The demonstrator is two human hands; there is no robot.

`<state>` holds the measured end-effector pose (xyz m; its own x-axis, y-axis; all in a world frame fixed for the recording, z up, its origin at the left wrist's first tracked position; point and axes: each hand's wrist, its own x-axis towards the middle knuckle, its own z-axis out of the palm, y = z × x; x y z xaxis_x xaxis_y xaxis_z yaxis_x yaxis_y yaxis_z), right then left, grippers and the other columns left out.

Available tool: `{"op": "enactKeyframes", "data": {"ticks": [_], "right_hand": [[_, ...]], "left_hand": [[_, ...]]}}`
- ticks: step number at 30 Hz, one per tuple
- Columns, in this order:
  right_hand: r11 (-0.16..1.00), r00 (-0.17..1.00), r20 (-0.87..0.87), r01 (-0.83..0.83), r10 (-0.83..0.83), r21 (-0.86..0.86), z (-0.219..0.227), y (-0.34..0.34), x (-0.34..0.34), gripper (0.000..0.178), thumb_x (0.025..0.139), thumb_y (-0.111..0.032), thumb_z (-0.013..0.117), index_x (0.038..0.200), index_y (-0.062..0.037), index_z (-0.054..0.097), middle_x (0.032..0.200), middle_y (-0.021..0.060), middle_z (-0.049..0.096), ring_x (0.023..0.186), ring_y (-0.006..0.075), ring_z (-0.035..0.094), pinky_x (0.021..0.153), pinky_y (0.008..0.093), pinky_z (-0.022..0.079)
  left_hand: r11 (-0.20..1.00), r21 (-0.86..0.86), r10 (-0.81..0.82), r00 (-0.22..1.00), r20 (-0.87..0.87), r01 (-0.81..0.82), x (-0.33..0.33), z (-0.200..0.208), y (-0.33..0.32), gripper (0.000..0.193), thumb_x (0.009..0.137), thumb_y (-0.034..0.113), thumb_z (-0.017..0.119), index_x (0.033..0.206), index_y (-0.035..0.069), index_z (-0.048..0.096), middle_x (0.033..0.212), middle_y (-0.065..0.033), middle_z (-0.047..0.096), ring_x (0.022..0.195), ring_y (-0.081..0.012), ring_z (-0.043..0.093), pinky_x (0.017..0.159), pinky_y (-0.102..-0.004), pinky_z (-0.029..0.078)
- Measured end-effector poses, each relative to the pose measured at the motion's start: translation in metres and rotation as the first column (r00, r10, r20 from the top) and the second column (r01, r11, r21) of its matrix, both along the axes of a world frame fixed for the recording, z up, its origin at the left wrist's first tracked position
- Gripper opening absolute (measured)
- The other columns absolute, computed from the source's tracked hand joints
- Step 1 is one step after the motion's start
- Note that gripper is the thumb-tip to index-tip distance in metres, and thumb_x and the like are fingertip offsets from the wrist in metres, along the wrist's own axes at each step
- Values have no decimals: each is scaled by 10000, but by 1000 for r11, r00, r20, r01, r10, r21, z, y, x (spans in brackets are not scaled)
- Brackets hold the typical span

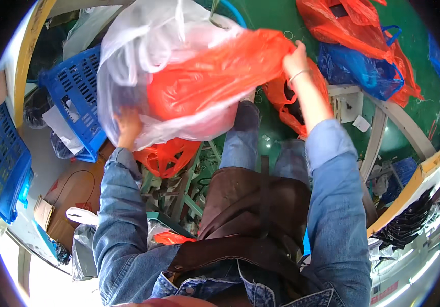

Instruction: Attaching metal fasteners to black fabric strips and packaging them into red bags.

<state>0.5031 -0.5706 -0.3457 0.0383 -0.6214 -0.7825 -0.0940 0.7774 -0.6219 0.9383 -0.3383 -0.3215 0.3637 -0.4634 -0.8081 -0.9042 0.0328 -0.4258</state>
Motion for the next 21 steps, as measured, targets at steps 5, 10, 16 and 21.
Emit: {"op": "enactKeyframes", "data": {"ticks": [5, 10, 16, 21], "right_hand": [[171, 519, -749, -851, 411, -496, 58, 97, 99, 610, 626, -24, 577, 1217, -26, 427, 1242, 230, 401, 1152, 381, 406, 969, 429, 351], [302, 220, -465, -947, 857, 109, -25, 143, 119, 746, 720, -305, 690, 1323, -65, 321, 1384, 201, 259, 1152, 367, 425, 905, 455, 412], [314, 289, -188, -942, 939, 121, -33, 141, 152, 879, 690, -403, 708, 1357, -56, 253, 1416, 185, 212, 1171, 356, 427, 924, 445, 404], [935, 924, 340, -264, 175, 236, -51, 131, 167, 378, 785, -110, 608, 1146, -38, 520, 1056, 83, 595, 936, 199, 592, 787, 366, 504]], "left_hand": [[924, 12, 342, 810, -476, -383, -98, -18, -16, 790, 721, 410, 650, 1357, 115, 287, 1375, -162, 318, 1241, -362, 338, 995, -492, 307], [632, -263, 473, 632, -614, -729, -91, -68, -20, 815, 676, 432, 693, 1320, 64, 356, 1286, -199, 423, 1206, -331, 396, 981, -425, 336], [520, -220, 406, 465, -787, -825, -66, -63, -24, 649, 659, 337, 736, 1176, 23, 500, 1052, -219, 571, 1058, -321, 515, 912, -418, 393], [776, 107, 266, 169, -949, -622, -139, 31, -40, 375, 707, 214, 674, 1004, -5, 608, 943, -127, 621, 915, -192, 570, 815, -332, 441]]}}
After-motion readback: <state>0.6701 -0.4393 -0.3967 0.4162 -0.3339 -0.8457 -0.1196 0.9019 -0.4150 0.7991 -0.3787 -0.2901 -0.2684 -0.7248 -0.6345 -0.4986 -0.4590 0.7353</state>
